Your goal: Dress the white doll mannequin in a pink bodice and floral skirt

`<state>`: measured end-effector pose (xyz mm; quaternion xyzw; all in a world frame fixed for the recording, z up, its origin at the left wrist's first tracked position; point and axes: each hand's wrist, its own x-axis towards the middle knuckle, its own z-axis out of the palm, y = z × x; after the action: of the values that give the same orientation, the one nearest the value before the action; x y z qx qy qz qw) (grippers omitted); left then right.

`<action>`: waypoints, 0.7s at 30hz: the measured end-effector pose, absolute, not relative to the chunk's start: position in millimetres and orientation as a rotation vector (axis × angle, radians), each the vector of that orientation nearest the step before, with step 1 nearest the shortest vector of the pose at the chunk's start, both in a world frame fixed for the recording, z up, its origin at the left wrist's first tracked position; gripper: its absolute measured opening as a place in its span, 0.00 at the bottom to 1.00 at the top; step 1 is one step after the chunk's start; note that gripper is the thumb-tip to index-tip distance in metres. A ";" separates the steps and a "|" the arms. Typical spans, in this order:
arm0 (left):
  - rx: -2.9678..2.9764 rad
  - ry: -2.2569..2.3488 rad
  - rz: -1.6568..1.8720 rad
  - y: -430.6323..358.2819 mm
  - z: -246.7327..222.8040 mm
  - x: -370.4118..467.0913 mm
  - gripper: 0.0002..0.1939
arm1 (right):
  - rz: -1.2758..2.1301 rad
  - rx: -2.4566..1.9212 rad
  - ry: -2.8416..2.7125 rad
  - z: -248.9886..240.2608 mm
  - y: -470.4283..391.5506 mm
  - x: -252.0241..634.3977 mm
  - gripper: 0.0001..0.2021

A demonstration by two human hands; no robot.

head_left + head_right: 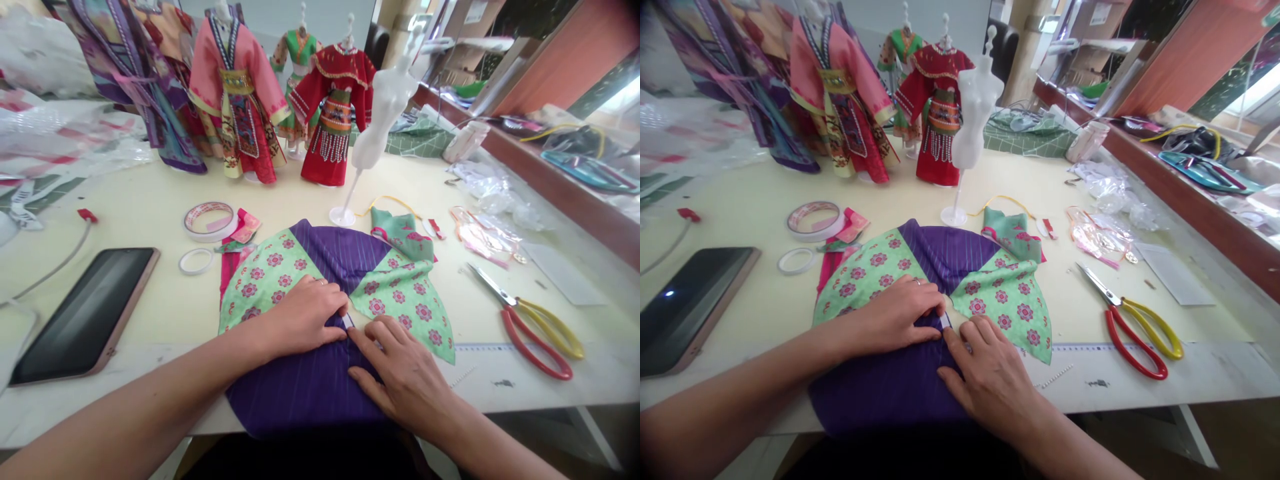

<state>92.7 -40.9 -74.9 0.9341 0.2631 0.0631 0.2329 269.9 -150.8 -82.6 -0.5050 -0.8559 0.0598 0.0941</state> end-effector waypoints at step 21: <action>2.515 0.702 0.202 -39.1 -73.7 91.3 0.09 | 0.282 -1.509 -2.393 -82.3 -152.4 271.6 0.12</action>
<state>91.3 -39.1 -73.7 0.9277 0.2589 0.0745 0.2584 271.6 -152.4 -82.3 -0.5250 -0.8322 0.0980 0.1488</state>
